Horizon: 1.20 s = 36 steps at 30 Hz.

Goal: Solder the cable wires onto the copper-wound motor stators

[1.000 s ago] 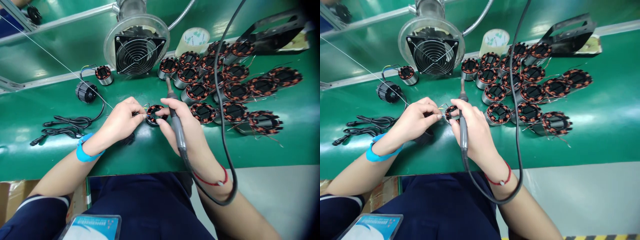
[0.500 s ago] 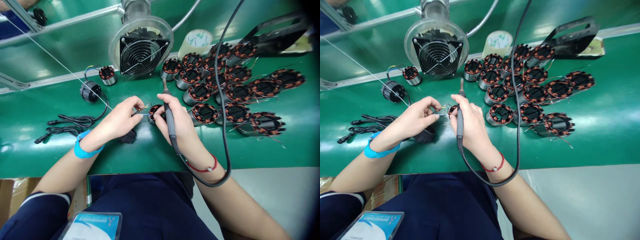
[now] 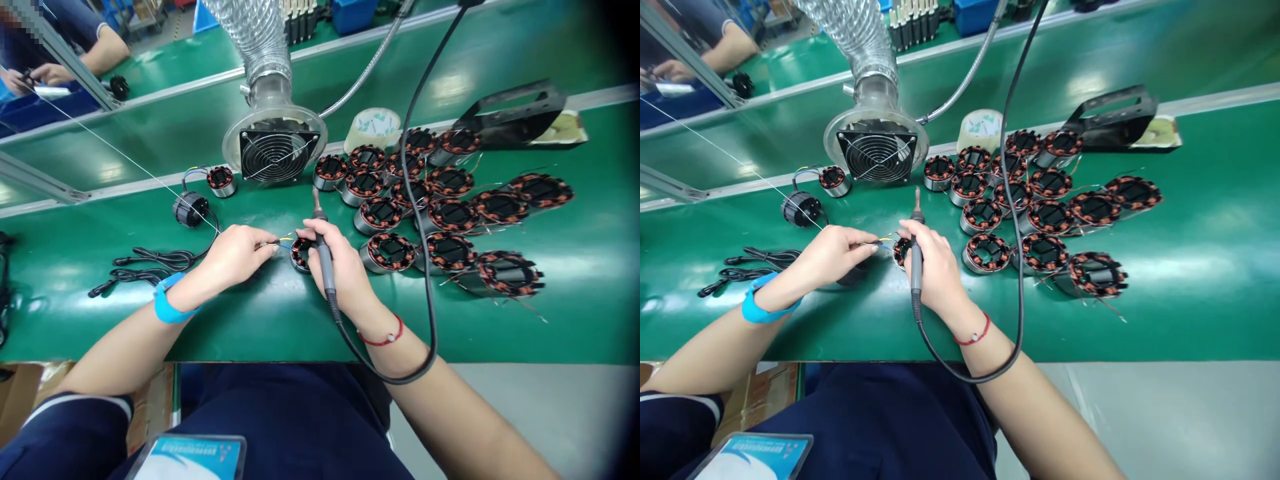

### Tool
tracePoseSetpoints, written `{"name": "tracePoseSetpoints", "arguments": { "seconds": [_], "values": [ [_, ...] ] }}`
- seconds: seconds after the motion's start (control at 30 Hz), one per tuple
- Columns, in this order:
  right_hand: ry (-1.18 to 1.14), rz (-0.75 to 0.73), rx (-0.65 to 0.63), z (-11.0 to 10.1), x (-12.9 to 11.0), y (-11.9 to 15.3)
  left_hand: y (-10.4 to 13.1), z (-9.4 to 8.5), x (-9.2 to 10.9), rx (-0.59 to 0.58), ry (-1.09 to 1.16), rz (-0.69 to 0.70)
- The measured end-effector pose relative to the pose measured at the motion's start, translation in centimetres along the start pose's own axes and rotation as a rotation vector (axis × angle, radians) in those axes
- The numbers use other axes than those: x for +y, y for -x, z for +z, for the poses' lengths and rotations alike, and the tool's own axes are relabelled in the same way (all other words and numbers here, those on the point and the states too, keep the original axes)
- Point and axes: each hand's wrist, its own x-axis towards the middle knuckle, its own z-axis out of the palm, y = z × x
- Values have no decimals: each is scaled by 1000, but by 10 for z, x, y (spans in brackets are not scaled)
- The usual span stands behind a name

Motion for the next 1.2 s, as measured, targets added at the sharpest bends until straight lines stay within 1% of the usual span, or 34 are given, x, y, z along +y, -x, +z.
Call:
{"name": "tracePoseSetpoints", "arguments": {
  "seconds": [0.07,0.13,0.17,0.2,0.27,0.33,0.4,0.47,0.57,0.63,0.7,0.8,0.93,0.97,1.13,1.2],
  "values": [
    [-12,7,16,0,0,3,-4,-6,1,-89,67,-28],
    [-13,13,21,-1,-1,3,-8,-13,2,-229,255,-98],
    [-9,9,19,-1,-1,4,-10,-16,2,-284,371,-150],
    [-5,2,17,-1,-1,3,-13,-19,3,-314,478,-210],
    [1,-5,15,-1,-1,3,-17,-21,4,-298,616,-326],
    [-3,0,18,-1,-1,3,-21,-20,4,-228,670,-374],
    [-18,7,36,-2,-3,3,-24,-16,2,-155,700,-386],
    [-35,8,71,-3,-4,3,-26,-10,0,-107,725,-396],
    [-56,0,115,-4,-6,3,-29,-1,0,-64,758,-391],
    [-67,-16,121,-4,-7,3,-32,3,4,-47,753,-375],
    [-70,-30,121,-4,-8,3,-36,4,11,-41,711,-374],
    [-65,-26,121,-4,-8,3,-38,0,18,-51,652,-371],
    [-76,10,131,-4,-8,3,-35,-8,16,-176,577,-393],
    [-78,14,133,-3,-8,3,-34,-9,15,-190,567,-398],
    [-55,-10,116,-3,-7,4,-34,-8,14,-117,594,-344],
    [-47,-17,105,-3,-6,4,-33,-10,14,-153,573,-336]
  ]
}}
